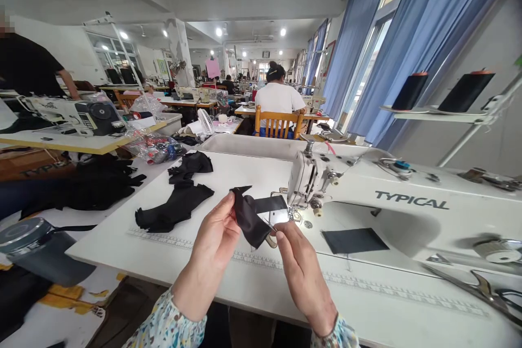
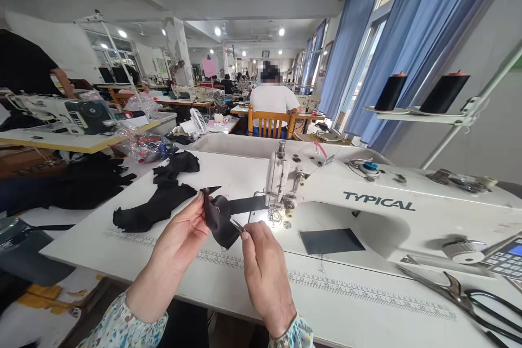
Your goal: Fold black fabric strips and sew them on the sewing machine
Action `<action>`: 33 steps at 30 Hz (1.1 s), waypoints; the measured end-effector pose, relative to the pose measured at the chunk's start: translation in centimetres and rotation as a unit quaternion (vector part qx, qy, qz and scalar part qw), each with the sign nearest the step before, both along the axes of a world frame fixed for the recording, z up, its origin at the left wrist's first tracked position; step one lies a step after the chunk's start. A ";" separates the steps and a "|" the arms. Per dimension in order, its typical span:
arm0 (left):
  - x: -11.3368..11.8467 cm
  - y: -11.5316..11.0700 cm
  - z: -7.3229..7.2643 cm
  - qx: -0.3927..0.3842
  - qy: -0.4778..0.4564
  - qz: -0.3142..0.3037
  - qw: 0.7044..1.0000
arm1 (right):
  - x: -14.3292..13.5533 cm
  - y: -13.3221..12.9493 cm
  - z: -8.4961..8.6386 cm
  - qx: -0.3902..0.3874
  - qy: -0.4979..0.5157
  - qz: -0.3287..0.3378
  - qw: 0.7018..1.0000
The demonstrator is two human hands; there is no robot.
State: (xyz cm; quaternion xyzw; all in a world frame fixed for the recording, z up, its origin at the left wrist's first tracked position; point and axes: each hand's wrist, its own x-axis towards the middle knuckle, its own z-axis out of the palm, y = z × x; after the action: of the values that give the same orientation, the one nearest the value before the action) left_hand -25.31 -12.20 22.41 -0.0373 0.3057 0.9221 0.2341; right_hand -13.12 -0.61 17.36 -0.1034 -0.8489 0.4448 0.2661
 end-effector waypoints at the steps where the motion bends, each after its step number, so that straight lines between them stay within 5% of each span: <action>1: 0.0 0.0 -0.2 -0.002 0.004 -0.003 1.000 | 0.0 0.0 0.0 0.001 0.001 -0.004 1.000; 23: 0.3 0.8 -3.0 -0.037 0.049 -0.013 0.998 | 0.7 1.3 -1.1 -0.127 -0.005 -0.005 0.992; 33: -0.3 0.4 -2.1 -0.015 0.026 0.032 0.999 | 1.2 0.4 -1.8 -0.100 -0.048 0.003 0.994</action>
State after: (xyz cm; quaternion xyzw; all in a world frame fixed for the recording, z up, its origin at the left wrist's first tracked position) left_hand -25.58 -11.79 20.30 -0.0266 0.3239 0.9253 0.1955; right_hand -11.95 -0.22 15.57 -0.1482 -0.8121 0.5230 0.2123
